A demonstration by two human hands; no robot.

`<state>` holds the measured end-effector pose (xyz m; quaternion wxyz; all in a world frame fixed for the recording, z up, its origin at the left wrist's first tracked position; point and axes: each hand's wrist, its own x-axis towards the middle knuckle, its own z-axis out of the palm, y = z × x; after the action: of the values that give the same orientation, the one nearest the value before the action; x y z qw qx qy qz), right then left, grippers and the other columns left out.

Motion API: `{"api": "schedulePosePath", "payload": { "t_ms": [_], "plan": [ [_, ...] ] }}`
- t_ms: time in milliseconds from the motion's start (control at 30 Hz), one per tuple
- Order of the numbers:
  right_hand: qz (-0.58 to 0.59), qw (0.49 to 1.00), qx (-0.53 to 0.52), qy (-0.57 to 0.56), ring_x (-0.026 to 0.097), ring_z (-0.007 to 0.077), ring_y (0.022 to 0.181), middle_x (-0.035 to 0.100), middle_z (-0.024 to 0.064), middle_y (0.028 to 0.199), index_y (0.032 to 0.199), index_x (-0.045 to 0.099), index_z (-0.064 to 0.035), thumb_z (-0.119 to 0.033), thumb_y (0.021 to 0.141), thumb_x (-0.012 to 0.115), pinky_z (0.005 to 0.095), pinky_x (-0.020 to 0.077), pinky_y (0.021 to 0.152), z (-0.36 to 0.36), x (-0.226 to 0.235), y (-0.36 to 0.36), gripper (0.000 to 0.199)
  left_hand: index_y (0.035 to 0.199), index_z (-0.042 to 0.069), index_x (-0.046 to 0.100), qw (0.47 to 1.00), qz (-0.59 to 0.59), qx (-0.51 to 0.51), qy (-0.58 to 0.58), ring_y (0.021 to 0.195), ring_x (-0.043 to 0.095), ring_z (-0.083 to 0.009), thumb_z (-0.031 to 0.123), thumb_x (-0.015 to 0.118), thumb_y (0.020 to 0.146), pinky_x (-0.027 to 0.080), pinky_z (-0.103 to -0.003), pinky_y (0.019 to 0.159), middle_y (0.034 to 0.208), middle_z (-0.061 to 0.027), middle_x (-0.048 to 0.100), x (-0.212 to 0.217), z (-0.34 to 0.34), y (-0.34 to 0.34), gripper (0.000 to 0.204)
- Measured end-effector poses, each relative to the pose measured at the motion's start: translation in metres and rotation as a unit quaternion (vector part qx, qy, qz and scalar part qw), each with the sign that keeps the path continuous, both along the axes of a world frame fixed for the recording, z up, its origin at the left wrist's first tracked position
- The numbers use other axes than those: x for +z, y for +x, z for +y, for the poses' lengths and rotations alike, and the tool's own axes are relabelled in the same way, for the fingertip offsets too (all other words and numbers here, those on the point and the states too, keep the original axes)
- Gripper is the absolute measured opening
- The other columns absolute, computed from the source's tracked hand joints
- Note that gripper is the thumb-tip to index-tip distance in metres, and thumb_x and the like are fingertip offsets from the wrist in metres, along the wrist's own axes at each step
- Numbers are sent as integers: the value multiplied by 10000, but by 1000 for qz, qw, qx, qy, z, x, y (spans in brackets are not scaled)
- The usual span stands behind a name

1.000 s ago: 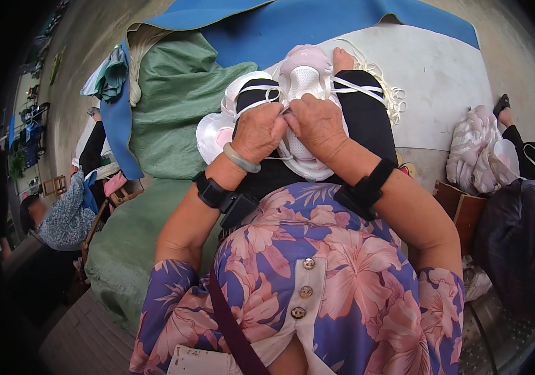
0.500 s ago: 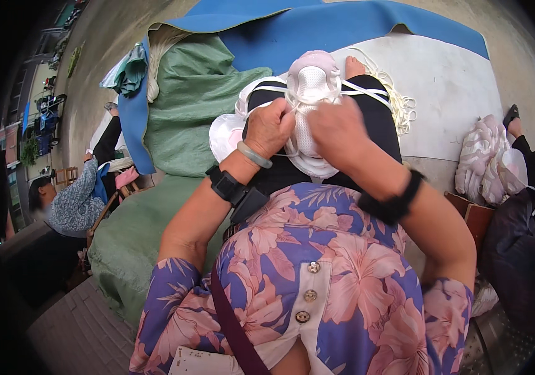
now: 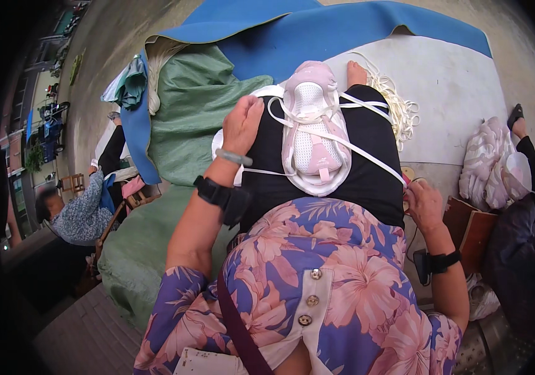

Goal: The person threads white shoelaces through the eyelets of a pink and white sneaker resting on their lap. They pull the laces tight and arrange them in a crisscross pattern, working from the bottom of the shoe upwards.

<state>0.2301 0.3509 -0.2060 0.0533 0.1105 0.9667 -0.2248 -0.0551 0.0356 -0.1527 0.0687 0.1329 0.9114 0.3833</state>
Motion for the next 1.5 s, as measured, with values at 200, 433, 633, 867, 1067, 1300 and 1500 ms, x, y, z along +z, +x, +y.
{"api": "schedulePosePath", "payload": {
  "t_ms": [200,433,633,867,1067,1300,1500],
  "plan": [
    [177,984,23,-11,538,311,937,565,127,993,1032,561,-45,-41,771,592,415,416,800,-22,23,-58,263,1084,85,559,979,5,-104,-172,992,528,-329,221,593,703,377,-440,854,1006,-125,634,-21,18,-28,407],
    [258,950,151,-94,542,292,932,569,123,1010,1114,535,-39,-61,746,606,415,415,777,-76,72,-128,375,1047,23,541,963,253,-85,-38,673,588,-262,24,507,759,463,-387,693,798,-134,619,-21,16,-28,290],
    [163,959,96,-211,569,299,756,555,123,824,1010,560,-38,-82,795,599,392,425,644,-89,71,-135,223,1124,-11,438,958,143,-24,249,766,547,-115,-2,403,920,464,-244,720,874,-73,561,23,-1,11,207],
    [218,951,78,-202,550,299,655,524,128,724,864,579,-25,-17,791,595,365,434,575,-63,81,-111,75,1030,-4,520,952,99,16,289,741,550,-91,2,417,921,461,-223,704,866,-46,566,25,19,28,150],
    [216,969,-98,-69,520,232,636,544,126,750,870,576,13,28,835,553,300,423,600,45,51,-7,45,952,3,584,988,72,-63,125,724,556,-84,-12,554,829,462,-232,663,832,-27,592,-1,25,50,127],
    [76,964,-59,-247,550,214,765,556,114,859,899,568,8,-86,799,613,305,441,686,15,29,-16,145,940,-5,587,988,77,-76,112,739,577,-135,-37,549,779,469,-251,689,867,-82,613,13,18,53,168],
    [226,936,69,-262,577,315,955,566,182,1052,1126,528,1,-205,684,719,358,477,813,-75,82,-129,524,894,26,609,974,171,-144,42,857,579,-264,-34,562,717,453,-333,785,915,-119,618,30,32,43,193]
  ]
}}
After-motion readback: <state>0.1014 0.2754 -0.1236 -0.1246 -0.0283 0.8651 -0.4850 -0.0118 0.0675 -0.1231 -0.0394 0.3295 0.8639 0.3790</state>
